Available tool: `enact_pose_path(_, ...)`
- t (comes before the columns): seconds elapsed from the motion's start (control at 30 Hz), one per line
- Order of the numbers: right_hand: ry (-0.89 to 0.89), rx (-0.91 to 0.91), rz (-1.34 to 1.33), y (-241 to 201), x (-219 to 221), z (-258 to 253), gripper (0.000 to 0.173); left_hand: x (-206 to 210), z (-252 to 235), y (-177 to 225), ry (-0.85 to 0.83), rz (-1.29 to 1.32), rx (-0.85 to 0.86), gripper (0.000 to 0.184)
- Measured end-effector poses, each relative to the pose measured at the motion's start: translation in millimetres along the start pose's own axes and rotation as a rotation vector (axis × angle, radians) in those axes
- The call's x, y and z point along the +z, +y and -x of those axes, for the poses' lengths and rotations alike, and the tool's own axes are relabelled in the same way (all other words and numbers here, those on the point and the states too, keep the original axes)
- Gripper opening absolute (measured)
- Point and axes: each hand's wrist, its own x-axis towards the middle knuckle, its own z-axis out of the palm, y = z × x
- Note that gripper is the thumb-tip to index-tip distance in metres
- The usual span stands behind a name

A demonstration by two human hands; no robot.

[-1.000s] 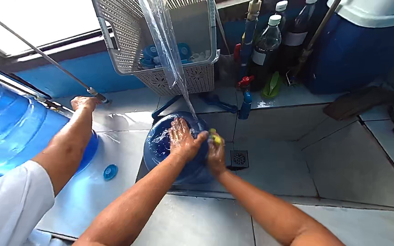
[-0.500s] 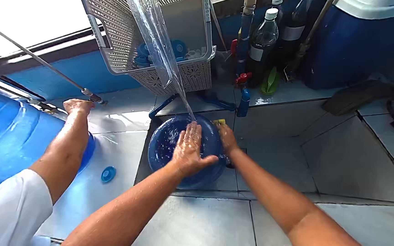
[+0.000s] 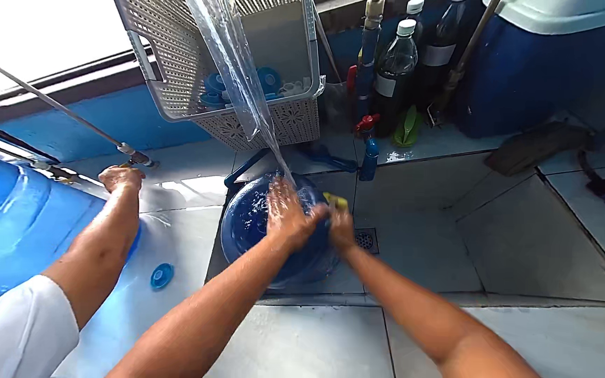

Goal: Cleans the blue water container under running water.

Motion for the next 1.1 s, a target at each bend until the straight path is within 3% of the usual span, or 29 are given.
enact_pose_path(0.07,-0.132,0.085,0.065,-9,-29,-40,0.041,11,23,7,-0.109,-0.036,0.202,0.132)
enact_pose_path(0.1,-0.115,0.113,0.056,-7,-29,-40,0.042,9,22,6,-0.133,-0.047,0.216,0.135)
enact_pose_path(0.2,0.068,-0.022,-0.035,13,9,19,0.048,-7,-16,-10,-0.043,0.003,0.033,0.121)
enact_pose_path(0.27,0.108,-0.056,-0.022,6,17,27,0.049,-8,-26,0,0.010,0.007,-0.069,0.112)
enact_pose_path(0.33,-0.048,0.042,0.052,-9,-10,-13,0.040,2,-4,9,-0.065,0.001,0.060,0.116)
enact_pose_path(0.4,-0.156,0.114,0.142,-13,-33,-51,0.042,8,14,12,-0.175,-0.045,0.201,0.120)
enact_pose_path(0.5,0.006,0.049,0.171,8,-21,-18,0.043,2,-1,9,-0.098,-0.049,0.109,0.109)
enact_pose_path(0.6,0.174,0.055,0.228,9,-15,36,0.041,6,-22,33,-0.028,-0.094,-0.010,0.092)
enact_pose_path(0.67,0.177,0.244,0.131,-7,-50,41,0.037,18,-23,48,-0.006,-0.134,0.108,0.088)
enact_pose_path(0.73,0.196,0.308,0.003,-33,-110,47,0.038,18,-32,45,-0.002,-0.165,0.270,0.083)
enact_pose_path(0.8,0.336,0.202,0.094,-75,-182,66,0.038,6,-52,27,-0.003,-0.185,0.356,0.065)
enact_pose_path(0.87,0.590,0.021,0.341,-106,-265,92,0.038,-3,-66,4,0.043,-0.188,0.353,0.059)
enact_pose_path(0.93,0.840,-0.075,0.638,-121,-350,121,0.044,-12,-69,-10,0.041,-0.172,0.212,0.061)
enact_pose_path(1.0,0.925,0.110,0.881,-127,-408,148,0.048,-24,-63,-8,0.020,-0.182,0.090,0.061)
enact_pose_path(1.07,0.763,0.426,1.048,-132,-432,148,0.046,-30,-57,-1,0.019,-0.203,0.072,0.054)
enact_pose_path(1.1,0.694,0.464,1.122,-136,-430,137,0.042,-28,-55,0,0.042,-0.198,0.114,0.049)
